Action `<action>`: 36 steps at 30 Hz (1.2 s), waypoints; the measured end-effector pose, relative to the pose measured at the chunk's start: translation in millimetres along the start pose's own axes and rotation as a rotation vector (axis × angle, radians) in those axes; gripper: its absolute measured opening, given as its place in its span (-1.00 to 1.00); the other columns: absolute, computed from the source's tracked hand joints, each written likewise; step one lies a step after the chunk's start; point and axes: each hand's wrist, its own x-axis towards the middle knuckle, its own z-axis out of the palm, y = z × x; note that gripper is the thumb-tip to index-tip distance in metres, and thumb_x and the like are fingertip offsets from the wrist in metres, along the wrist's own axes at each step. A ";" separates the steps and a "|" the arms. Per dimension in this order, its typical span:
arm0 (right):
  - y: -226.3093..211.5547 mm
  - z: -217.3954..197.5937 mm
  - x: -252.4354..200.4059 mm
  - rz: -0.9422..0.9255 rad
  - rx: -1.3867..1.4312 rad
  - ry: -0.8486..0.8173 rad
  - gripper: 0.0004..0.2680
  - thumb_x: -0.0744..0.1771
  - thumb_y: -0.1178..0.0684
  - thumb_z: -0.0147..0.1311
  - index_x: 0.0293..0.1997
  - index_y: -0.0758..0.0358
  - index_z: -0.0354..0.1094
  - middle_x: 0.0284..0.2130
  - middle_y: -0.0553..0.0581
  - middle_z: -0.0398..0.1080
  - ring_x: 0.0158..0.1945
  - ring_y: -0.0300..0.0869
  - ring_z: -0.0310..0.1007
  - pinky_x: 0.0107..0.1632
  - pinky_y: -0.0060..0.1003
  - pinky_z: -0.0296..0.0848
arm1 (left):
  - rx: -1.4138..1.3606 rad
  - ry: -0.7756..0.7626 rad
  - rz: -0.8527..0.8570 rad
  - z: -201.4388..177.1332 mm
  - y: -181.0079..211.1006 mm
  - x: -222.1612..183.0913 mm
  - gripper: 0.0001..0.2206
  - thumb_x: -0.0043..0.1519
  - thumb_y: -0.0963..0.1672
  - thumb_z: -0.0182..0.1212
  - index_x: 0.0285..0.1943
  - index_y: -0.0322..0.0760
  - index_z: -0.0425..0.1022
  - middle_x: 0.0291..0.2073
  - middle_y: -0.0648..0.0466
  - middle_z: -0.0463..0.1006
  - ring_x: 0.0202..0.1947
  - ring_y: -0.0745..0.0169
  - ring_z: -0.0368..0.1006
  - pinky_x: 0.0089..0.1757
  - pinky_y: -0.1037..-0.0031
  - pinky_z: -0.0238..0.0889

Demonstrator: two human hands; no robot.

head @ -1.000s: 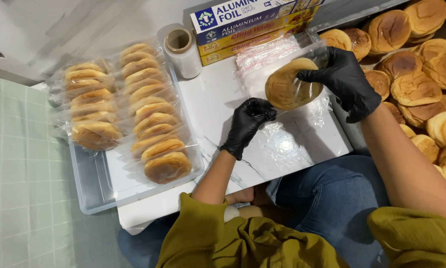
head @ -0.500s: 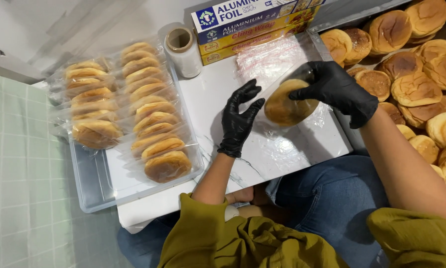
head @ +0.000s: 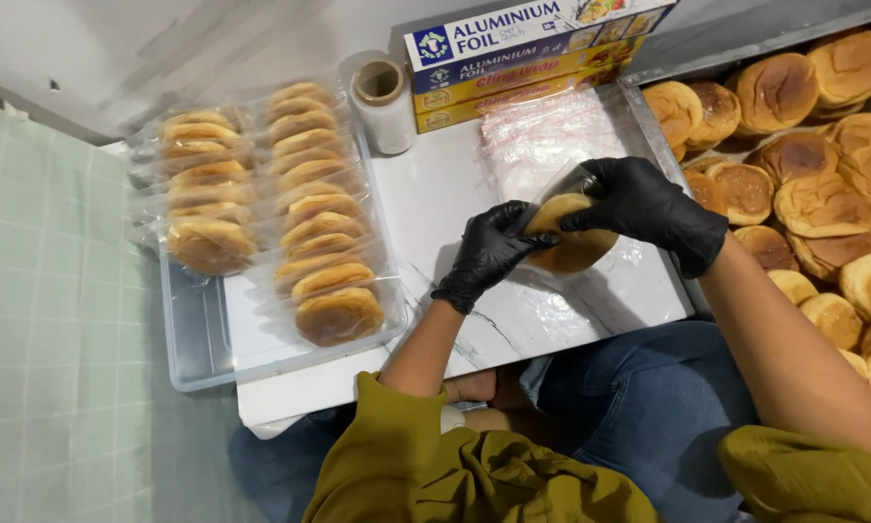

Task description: Wrapping individual burger buns in plastic bags and organizing them into a tray for storage or sale.

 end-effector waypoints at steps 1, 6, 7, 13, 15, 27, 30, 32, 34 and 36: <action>-14.7 -5.6 -11.3 -0.017 -0.005 -0.002 -0.62 0.08 -0.19 0.54 -0.10 -0.15 0.56 -0.26 -0.14 0.54 0.01 -0.16 0.51 0.08 -0.28 0.31 | -0.001 0.013 0.012 -0.5 0.0 -0.7 -0.47 -0.28 -0.28 0.67 -0.07 -0.41 0.61 -0.23 -0.18 0.68 -0.15 0.12 0.60 -0.06 0.34 0.52; -15.8 -8.4 -22.0 -0.186 0.114 0.027 -0.63 0.08 0.02 0.55 -0.12 0.18 0.53 -0.27 0.18 0.57 0.00 0.07 0.54 0.09 -0.11 0.40 | 0.526 -0.037 0.258 -8.8 -9.1 -4.5 -0.48 -0.08 -0.01 0.61 0.04 -0.20 0.60 -0.07 -0.07 0.66 0.04 -0.15 0.56 0.08 0.13 0.45; -19.3 -8.7 -25.4 -0.205 0.112 0.010 -0.63 0.08 0.02 0.55 -0.12 0.18 0.53 -0.27 0.18 0.57 0.00 0.07 0.54 0.09 -0.11 0.40 | 0.532 -0.010 0.256 -9.6 -8.7 -9.6 -0.48 -0.08 -0.01 0.61 0.04 -0.20 0.60 -0.07 -0.07 0.66 0.04 -0.15 0.56 0.08 0.13 0.45; -50.1 -12.3 -49.9 -0.241 -0.091 -0.099 -0.69 0.18 -0.09 0.39 -0.03 0.04 0.52 -0.18 0.02 0.59 -0.11 -0.19 0.48 -0.02 -0.20 0.39 | 0.888 -0.063 0.446 -29.5 35.4 -47.8 -0.76 0.12 -0.01 0.32 -0.11 -0.11 0.54 -0.34 0.04 0.68 -0.35 -0.06 0.61 -0.35 0.22 0.36; -63.9 -14.0 -65.4 -0.544 0.259 -0.271 -0.62 0.21 0.13 0.30 0.16 0.12 0.47 0.07 -0.03 0.53 -0.02 -0.26 0.48 0.08 -0.34 0.49 | 1.043 -0.032 0.436 -42.1 47.5 -64.0 -0.69 0.14 0.00 0.26 0.06 -0.02 0.55 -0.16 0.07 0.69 -0.18 -0.10 0.60 -0.24 0.21 0.37; -89.7 -34.1 -83.4 -0.317 0.331 -0.318 -0.59 0.31 0.24 0.05 0.34 0.02 0.34 -0.09 0.25 0.61 0.04 -0.12 0.58 0.16 -0.23 0.51 | 1.941 0.657 0.643 -284.6 188.1 -129.5 -0.76 0.16 -0.14 0.32 0.02 -0.04 0.60 -0.29 0.16 0.62 -0.38 0.00 0.58 -0.51 0.28 0.29; -88.1 -33.0 -81.8 -0.330 0.329 -0.312 -0.62 0.34 0.21 0.00 0.34 0.06 0.35 -0.08 0.26 0.60 0.01 -0.13 0.57 0.15 -0.24 0.52 | 1.814 0.493 0.535 -309.9 183.6 -120.5 -0.82 0.18 -0.16 0.14 -0.08 -0.04 0.58 -0.38 0.25 0.62 -0.35 0.14 0.60 -0.48 0.30 0.30; -83.0 -29.8 -79.3 -0.353 0.381 -0.321 -0.64 0.34 0.18 -0.02 0.32 0.15 0.35 -0.06 0.28 0.57 0.05 -0.09 0.57 0.16 -0.26 0.49 | 1.789 0.410 0.487 -322.7 173.5 -111.5 -0.82 0.09 -0.20 0.17 -0.17 -0.05 0.53 -0.38 0.21 0.61 -0.33 0.10 0.58 -0.43 0.29 0.31; -79.5 -28.5 -78.0 -0.374 0.433 -0.330 -0.66 0.35 0.16 -0.04 0.31 0.24 0.35 -0.03 0.30 0.54 0.08 -0.05 0.57 0.17 -0.27 0.47 | 1.759 0.326 0.440 -328.8 164.5 -100.9 -0.80 0.00 -0.24 0.21 -0.26 -0.06 0.48 -0.37 0.16 0.60 -0.31 0.06 0.57 -0.38 0.27 0.31; -79.4 -27.2 -77.9 -0.359 0.662 -0.346 -0.67 0.32 0.27 -0.11 0.24 0.56 0.24 0.28 0.39 0.34 0.16 0.20 0.47 0.20 -0.11 0.42 | 1.750 0.195 0.331 -330.8 156.5 -89.9 -0.80 -0.05 -0.27 0.13 -0.36 -0.07 0.38 -0.44 0.21 0.60 -0.38 0.16 0.54 -0.43 0.35 0.29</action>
